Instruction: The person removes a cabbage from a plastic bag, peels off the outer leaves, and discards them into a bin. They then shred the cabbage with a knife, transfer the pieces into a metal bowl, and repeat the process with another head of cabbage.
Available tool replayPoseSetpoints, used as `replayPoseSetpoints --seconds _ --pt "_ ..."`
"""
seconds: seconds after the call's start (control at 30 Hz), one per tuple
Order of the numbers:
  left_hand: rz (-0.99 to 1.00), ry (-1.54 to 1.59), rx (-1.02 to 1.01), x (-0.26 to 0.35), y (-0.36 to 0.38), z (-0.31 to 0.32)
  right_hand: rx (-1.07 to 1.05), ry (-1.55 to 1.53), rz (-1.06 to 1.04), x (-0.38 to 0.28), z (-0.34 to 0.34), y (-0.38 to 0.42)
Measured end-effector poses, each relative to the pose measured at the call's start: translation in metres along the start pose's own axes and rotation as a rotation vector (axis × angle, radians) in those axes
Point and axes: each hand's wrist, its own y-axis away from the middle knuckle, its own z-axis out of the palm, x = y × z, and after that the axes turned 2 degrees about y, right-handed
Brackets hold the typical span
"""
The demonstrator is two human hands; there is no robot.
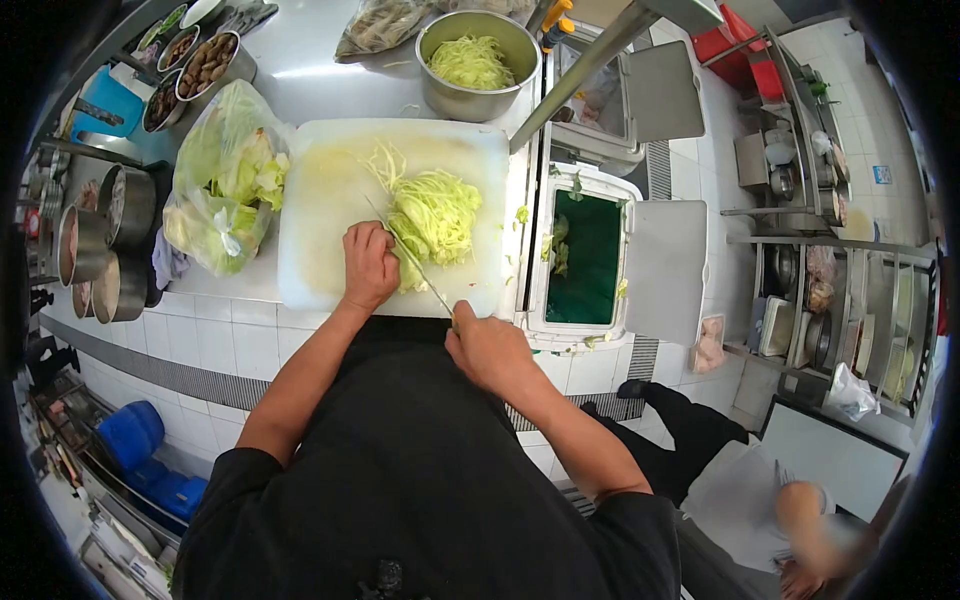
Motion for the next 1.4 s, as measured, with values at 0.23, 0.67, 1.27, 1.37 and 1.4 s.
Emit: replayPoseSetpoints --seconds 0.23,0.67,1.27,1.37,1.4 --pt "-0.014 -0.007 -0.006 0.002 0.002 0.000 0.243 -0.068 -0.106 0.005 0.047 -0.080" --pt "-0.031 -0.033 0.030 0.006 0.007 0.000 0.272 -0.067 -0.092 0.005 0.055 -0.087" --pt "0.028 -0.028 -0.007 0.000 0.009 -0.001 0.235 -0.057 -0.063 0.013 0.071 -0.059" --pt "0.032 -0.032 0.000 -0.001 0.012 -0.001 0.266 -0.057 -0.104 -0.002 0.052 -0.084" --pt "0.025 -0.033 -0.006 -0.002 0.010 0.000 0.229 -0.077 -0.109 -0.004 0.037 -0.078"
